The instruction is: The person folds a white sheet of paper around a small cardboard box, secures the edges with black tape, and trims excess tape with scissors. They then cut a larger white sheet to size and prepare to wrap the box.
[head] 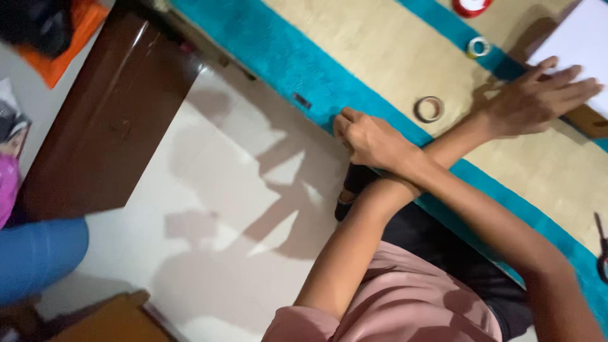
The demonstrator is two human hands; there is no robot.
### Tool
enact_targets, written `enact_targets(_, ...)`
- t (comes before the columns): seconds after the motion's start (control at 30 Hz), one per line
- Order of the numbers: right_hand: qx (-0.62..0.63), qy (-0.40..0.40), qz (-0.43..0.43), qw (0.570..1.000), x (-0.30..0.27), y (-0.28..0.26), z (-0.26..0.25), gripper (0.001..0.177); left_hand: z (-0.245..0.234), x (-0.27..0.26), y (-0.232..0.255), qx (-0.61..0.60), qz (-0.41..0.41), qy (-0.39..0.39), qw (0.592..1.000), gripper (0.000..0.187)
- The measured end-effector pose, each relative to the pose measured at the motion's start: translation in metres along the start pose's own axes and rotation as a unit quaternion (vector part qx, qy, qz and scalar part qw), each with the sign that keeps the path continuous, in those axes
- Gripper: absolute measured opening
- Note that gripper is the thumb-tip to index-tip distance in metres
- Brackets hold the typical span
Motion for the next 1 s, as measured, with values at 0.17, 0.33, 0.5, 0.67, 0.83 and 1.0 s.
enact_targets(0.17,0.143,0.086,-0.011,0.986,-0.027,0.012,-0.016,0.024,0.032,0.000,0.008,-0.015,0.007,-0.056,0.998,0.066)
enact_targets(0.33,0.259,0.181,0.048,0.948,-0.070,0.031,-0.042,0.009,0.019,0.000,-0.007,-0.012,0.023,-0.089,0.996,0.063)
enact_targets(0.5,0.220,0.349,0.120,0.903,-0.140,0.072,-0.077,0.015,-0.002,0.007,-0.005,0.014,0.024,-0.052,0.998,0.062)
enact_targets(0.67,0.274,0.513,0.177,0.794,-0.226,0.127,-0.104,0.027,-0.020,0.011,-0.008,-0.082,-0.019,-0.062,0.995,0.051)
enact_targets(0.83,0.177,0.578,0.253,0.755,-0.287,0.160,-0.101,0.043,-0.027,0.018,-0.009,-0.127,-0.071,0.008,0.989,0.031)
enact_targets(1.0,0.039,0.528,0.302,0.793,-0.293,0.188,-0.095,0.013,-0.032,0.019,-0.010,-0.101,-0.085,0.018,0.991,0.027)
Point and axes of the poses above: each hand's wrist, its own x-axis towards the middle knuckle, its own z-axis out of the palm, y = z × x, the point moved 3 cm from there along x, towards the middle knuckle, and after that the axes turned 6 degrees about -x, right-handed, at the moved point
